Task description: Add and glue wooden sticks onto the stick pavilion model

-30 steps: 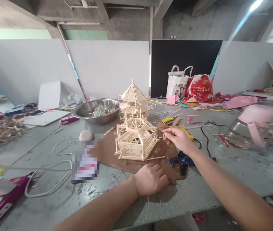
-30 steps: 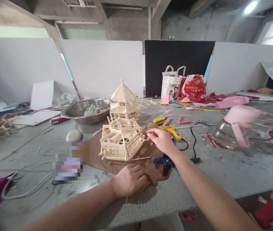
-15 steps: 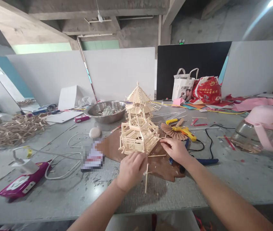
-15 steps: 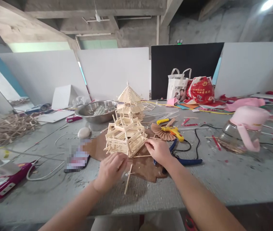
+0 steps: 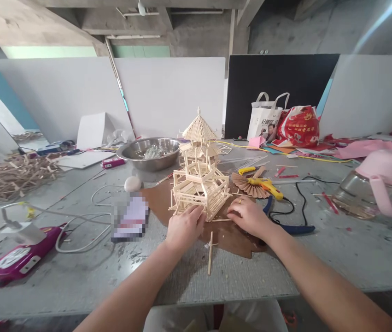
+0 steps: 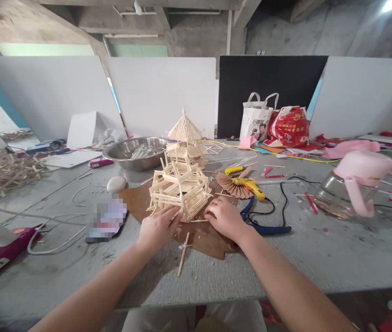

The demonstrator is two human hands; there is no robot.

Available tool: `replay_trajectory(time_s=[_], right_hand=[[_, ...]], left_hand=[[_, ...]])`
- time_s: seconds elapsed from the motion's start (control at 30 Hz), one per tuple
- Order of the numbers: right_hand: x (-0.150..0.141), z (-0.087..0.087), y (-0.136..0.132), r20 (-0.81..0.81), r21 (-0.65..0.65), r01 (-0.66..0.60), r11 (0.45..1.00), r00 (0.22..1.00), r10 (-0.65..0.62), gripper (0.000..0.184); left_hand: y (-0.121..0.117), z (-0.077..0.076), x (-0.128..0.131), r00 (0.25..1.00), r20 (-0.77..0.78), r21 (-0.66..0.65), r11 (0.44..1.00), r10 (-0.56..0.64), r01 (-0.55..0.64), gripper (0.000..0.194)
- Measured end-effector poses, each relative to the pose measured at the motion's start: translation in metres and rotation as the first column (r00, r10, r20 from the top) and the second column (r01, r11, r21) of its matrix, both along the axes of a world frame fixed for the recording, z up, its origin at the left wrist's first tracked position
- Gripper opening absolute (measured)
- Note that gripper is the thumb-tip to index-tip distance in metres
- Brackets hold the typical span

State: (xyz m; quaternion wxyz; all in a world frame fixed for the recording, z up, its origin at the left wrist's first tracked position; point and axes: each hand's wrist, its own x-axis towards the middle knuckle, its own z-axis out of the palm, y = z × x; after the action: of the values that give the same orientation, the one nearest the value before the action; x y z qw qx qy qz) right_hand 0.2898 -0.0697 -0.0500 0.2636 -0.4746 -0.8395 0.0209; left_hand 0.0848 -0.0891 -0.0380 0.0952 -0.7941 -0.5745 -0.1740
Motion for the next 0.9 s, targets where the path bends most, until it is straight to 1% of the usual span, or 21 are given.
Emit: replay_trajectory(time_s=[0.1, 0.2, 0.27, 0.33, 0.43, 0.5, 0.6, 0.7, 0.8, 0.9], right_hand=[[-0.003, -0.002, 0.000, 0.124, 0.000, -0.029, 1.000, 0.992, 0.029, 0.011], [-0.008, -0.005, 0.000, 0.241, -0.025, -0.027, 0.999, 0.970, 0.032, 0.009], [-0.011, -0.008, 0.001, 0.297, -0.025, -0.025, 0.999, 0.955, 0.031, 0.009], [-0.014, -0.010, 0.001, 0.335, -0.002, -0.025, 1.000, 0.942, 0.024, 0.009], [-0.012, -0.010, 0.000, 0.362, 0.034, -0.035, 0.999, 0.932, 0.020, 0.009], [-0.009, -0.006, -0.001, 0.341, 0.035, -0.059, 0.998, 0.939, 0.043, 0.010], [-0.006, 0.003, -0.005, 0.247, 0.006, -0.115, 0.993, 0.963, 0.110, 0.015], [-0.008, 0.010, -0.011, 0.098, -0.047, -0.190, 0.981, 0.976, 0.194, 0.013], [-0.012, 0.012, -0.017, -0.038, -0.086, -0.264, 0.961, 0.964, 0.261, 0.012], [-0.016, 0.011, -0.020, -0.129, -0.071, -0.302, 0.951, 0.948, 0.291, 0.015]], left_hand=[[0.003, 0.004, 0.001, 0.998, -0.066, -0.063, 0.998, -0.001, -0.003, 0.030], [0.004, 0.002, 0.001, 0.997, -0.080, -0.053, 0.998, -0.021, 0.017, 0.031], [0.003, -0.001, 0.000, 0.998, -0.046, -0.008, 0.999, -0.042, 0.042, 0.030], [0.000, -0.005, -0.002, 0.997, 0.000, 0.074, 0.995, -0.071, 0.071, 0.028], [-0.006, -0.008, -0.004, 0.988, 0.051, 0.213, 0.968, -0.147, 0.133, 0.027], [-0.010, -0.008, -0.003, 0.975, 0.074, 0.273, 0.944, -0.211, 0.184, 0.024], [-0.015, -0.006, -0.001, 0.955, 0.103, 0.303, 0.923, -0.279, 0.237, 0.019], [-0.015, -0.007, 0.000, 0.927, 0.094, 0.267, 0.907, -0.362, 0.327, 0.020], [-0.014, -0.009, 0.000, 0.883, 0.054, 0.212, 0.870, -0.466, 0.446, 0.018], [-0.013, -0.010, 0.000, 0.860, 0.033, 0.209, 0.845, -0.508, 0.491, 0.020]])
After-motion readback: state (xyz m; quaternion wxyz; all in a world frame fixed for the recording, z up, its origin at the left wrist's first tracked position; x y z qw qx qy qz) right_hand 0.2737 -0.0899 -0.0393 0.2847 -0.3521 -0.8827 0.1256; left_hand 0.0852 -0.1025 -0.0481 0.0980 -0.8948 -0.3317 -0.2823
